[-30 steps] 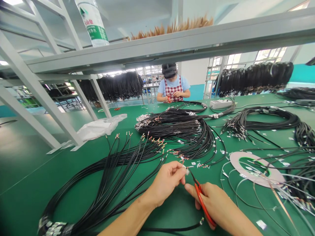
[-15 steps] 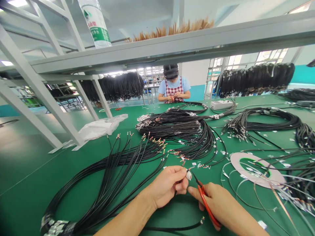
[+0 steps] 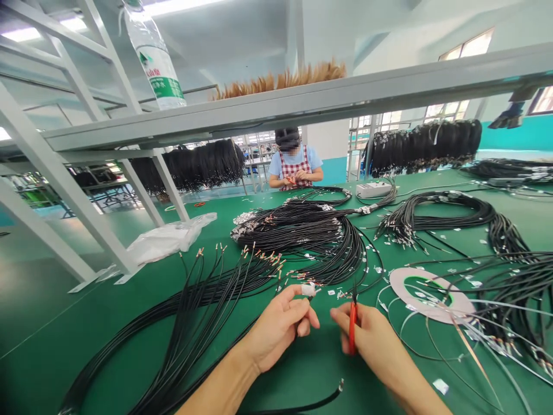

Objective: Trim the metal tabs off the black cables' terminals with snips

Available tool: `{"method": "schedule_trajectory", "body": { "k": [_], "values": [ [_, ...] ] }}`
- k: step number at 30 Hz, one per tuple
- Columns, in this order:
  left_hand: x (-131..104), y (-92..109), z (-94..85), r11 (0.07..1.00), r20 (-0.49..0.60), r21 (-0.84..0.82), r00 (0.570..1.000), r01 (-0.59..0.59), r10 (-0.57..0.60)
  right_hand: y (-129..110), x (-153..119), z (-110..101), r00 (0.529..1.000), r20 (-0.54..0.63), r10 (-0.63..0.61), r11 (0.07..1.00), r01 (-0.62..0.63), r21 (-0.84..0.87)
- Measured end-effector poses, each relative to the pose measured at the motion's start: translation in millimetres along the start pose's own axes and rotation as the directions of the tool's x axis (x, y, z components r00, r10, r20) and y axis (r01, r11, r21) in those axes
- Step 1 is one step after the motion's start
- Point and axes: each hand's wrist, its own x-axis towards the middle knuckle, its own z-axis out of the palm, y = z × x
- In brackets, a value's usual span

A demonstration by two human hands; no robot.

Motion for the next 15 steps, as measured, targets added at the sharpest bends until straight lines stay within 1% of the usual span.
{"method": "schedule_trajectory", "body": {
  "k": [1,2,3,5,7,10,12,14,15],
  "values": [
    [-0.7,-1.5,1.3,1.000,0.005,0.005,1.000,0.007,-0.007,-3.8,-1.8,3.8,1.000,0.009,-0.007,0.983,0.005,0.186],
    [-1.2,-3.3,2.5,1.000,0.014,0.006,1.000,0.022,-0.022,-7.2,-3.9,7.9,1.000,0.013,-0.011,0.934,0.006,0.357],
    [-1.3,-5.2,3.6,0.999,0.022,0.009,0.999,0.038,-0.039,-10.1,-6.0,12.0,1.000,0.010,-0.009,0.875,0.003,0.485],
    [-0.9,-8.2,4.5,0.998,0.028,0.021,0.998,0.061,-0.062,-13.7,-9.6,19.1,1.000,0.003,-0.003,0.792,0.000,0.611],
    [-0.3,-8.5,3.4,0.995,0.025,0.065,0.996,0.081,-0.083,-14.8,-11.7,24.2,1.000,0.018,-0.012,0.746,-0.003,0.666],
    [-0.7,-1.9,-1.2,0.967,-0.027,0.236,0.995,0.100,-0.096,-13.8,-12.2,28.9,0.999,0.038,-0.018,0.724,-0.013,0.689],
    [-1.9,6.4,-4.2,0.939,-0.078,0.337,0.996,0.061,-0.036,-13.0,-11.4,31.2,0.999,0.037,-0.022,0.741,-0.008,0.672],
    [-3.4,14.9,-6.0,0.934,-0.081,0.357,0.996,-0.002,0.033,-12.7,-10.3,33.0,0.997,0.044,-0.058,0.789,0.019,0.615],
    [-4.0,18.2,-6.5,0.939,-0.064,0.344,0.997,-0.021,0.046,-12.8,-9.8,33.6,0.995,0.058,-0.084,0.818,0.035,0.575]
  ]
}}
